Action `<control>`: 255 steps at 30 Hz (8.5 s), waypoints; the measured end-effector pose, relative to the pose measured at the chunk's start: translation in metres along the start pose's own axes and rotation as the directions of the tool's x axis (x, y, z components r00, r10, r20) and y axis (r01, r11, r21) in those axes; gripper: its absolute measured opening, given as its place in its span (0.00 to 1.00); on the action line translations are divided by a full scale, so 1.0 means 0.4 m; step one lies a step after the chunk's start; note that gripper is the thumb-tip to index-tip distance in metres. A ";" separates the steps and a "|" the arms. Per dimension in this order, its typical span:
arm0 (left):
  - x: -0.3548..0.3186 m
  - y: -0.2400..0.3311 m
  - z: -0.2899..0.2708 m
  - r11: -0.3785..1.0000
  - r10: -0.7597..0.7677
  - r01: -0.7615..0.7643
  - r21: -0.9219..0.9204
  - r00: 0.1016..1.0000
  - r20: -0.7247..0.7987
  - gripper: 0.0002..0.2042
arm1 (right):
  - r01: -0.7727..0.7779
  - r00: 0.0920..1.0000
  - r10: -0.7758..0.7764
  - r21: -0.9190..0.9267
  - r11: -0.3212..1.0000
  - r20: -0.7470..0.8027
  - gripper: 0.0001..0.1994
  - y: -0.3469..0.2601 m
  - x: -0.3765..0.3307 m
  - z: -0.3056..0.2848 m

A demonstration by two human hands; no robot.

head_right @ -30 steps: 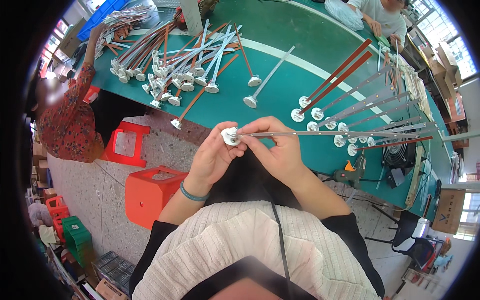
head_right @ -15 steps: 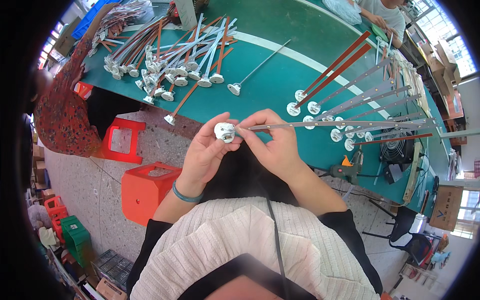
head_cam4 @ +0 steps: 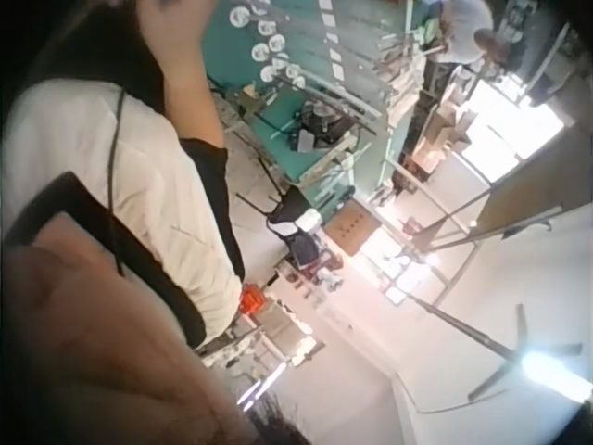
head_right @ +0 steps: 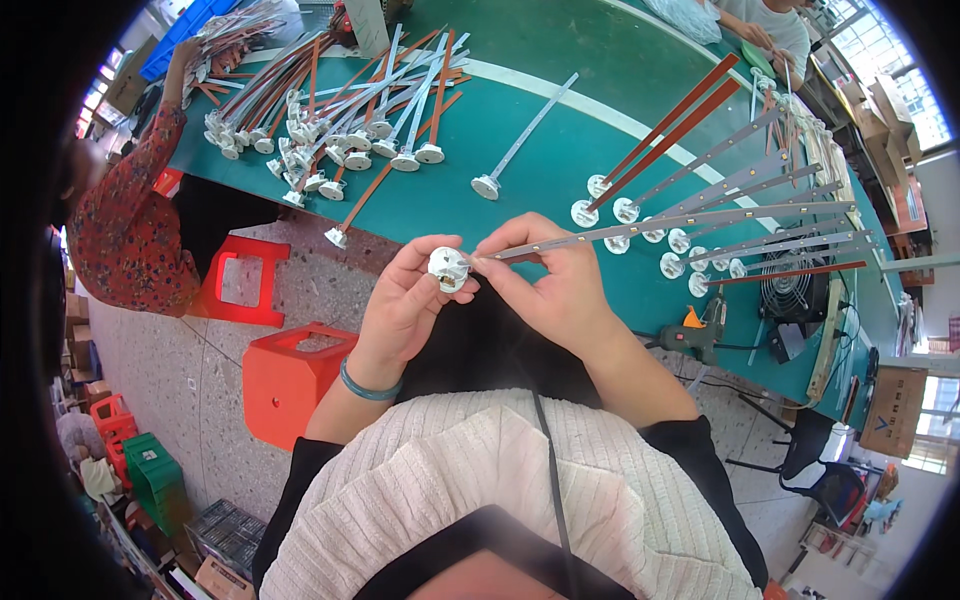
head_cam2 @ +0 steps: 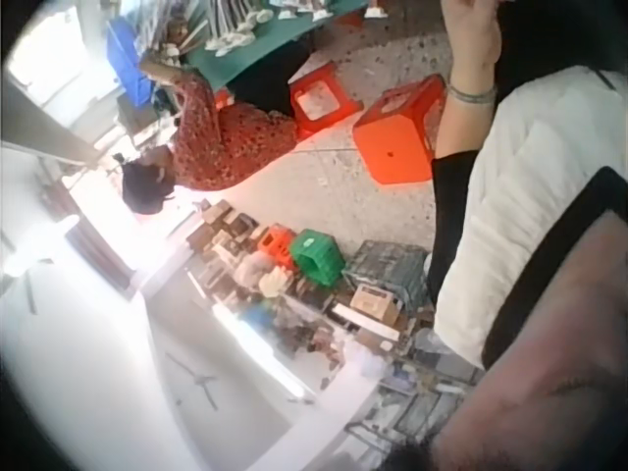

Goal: The person attaches LED strips to plastic bases by inserting the wires into the base sockets by hand and securing the strips upright onto the bases using a hot glue gun.

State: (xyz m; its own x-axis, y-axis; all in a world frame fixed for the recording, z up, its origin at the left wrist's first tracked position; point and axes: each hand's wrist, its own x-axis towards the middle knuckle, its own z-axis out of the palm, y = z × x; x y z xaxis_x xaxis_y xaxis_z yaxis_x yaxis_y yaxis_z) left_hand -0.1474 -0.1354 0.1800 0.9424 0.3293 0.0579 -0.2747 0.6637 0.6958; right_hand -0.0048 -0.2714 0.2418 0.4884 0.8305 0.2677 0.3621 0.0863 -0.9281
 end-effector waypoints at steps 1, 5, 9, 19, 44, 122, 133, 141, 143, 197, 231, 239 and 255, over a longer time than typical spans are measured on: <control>0.004 0.001 -0.001 1.000 0.006 -0.006 0.006 1.000 0.002 0.18 | 0.005 1.000 -0.005 0.009 1.000 0.007 0.07 0.002 0.005 -0.004; 0.016 0.006 0.007 0.999 0.046 -0.045 0.029 0.998 -0.032 0.19 | -0.018 1.000 0.020 0.083 0.996 -0.020 0.07 0.015 0.007 0.000; 0.018 0.007 -0.007 0.999 0.044 -0.044 0.014 0.999 0.012 0.19 | 0.013 0.999 -0.005 0.149 0.989 -0.053 0.07 0.036 0.000 0.012; 0.017 0.019 -0.006 0.996 0.086 -0.086 -0.002 0.991 0.100 0.21 | 0.161 0.986 -0.157 0.090 0.983 -0.053 0.10 0.020 -0.012 0.010; 0.036 -0.012 -0.007 0.982 0.022 0.007 0.191 0.989 -0.148 0.18 | 0.011 0.997 -0.014 -0.041 0.999 -0.072 0.04 0.033 0.000 0.020; 0.196 0.115 -0.200 -0.337 0.588 -0.157 0.928 0.735 0.338 0.16 | -0.187 0.976 0.157 -0.222 0.957 -0.148 0.25 0.296 0.242 0.069; 0.175 0.142 -0.290 -0.283 0.848 0.279 0.918 0.520 0.103 0.29 | -0.176 0.967 0.182 0.048 0.983 -0.180 0.32 0.362 0.329 0.183; 0.290 0.371 -0.385 -0.282 0.850 0.292 0.914 0.518 0.097 0.21 | -0.155 0.969 0.155 0.011 0.988 -0.191 0.32 0.336 0.202 0.123; 0.350 0.434 -0.436 -0.275 0.834 0.387 0.880 0.552 0.018 0.22 | -0.231 0.959 0.241 0.082 0.969 -0.148 0.31 0.307 0.186 0.111; 0.207 -0.480 0.410 0.032 -0.297 -0.517 0.856 0.812 0.502 0.26 | -0.246 0.651 0.718 0.827 0.506 -0.246 0.16 0.247 -0.615 -0.292; -0.013 -0.240 0.086 -0.205 -0.260 -0.446 0.871 0.883 0.390 0.14 | -0.146 0.736 0.376 0.411 0.900 -0.563 0.05 0.126 -0.713 -0.392; 0.049 -0.041 0.014 -0.040 0.218 -0.343 0.938 0.914 0.343 0.05 | -0.094 0.564 0.174 0.146 0.985 -0.807 0.14 0.110 -0.566 -0.460; 0.525 -0.008 0.224 0.698 -0.070 -0.310 0.646 0.868 0.492 0.63 | -0.021 0.731 -0.063 -0.114 0.993 -0.679 0.67 0.035 -0.317 -0.726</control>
State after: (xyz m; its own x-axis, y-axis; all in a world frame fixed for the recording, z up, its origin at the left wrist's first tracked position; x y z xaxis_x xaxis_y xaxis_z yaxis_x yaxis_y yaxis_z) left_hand 0.0684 -0.1285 0.2543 0.9310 -0.0906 0.3536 -0.3603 -0.0727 0.9300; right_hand 0.1690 -0.5353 0.2701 0.8737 0.2283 0.4296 0.4401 0.0056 -0.8979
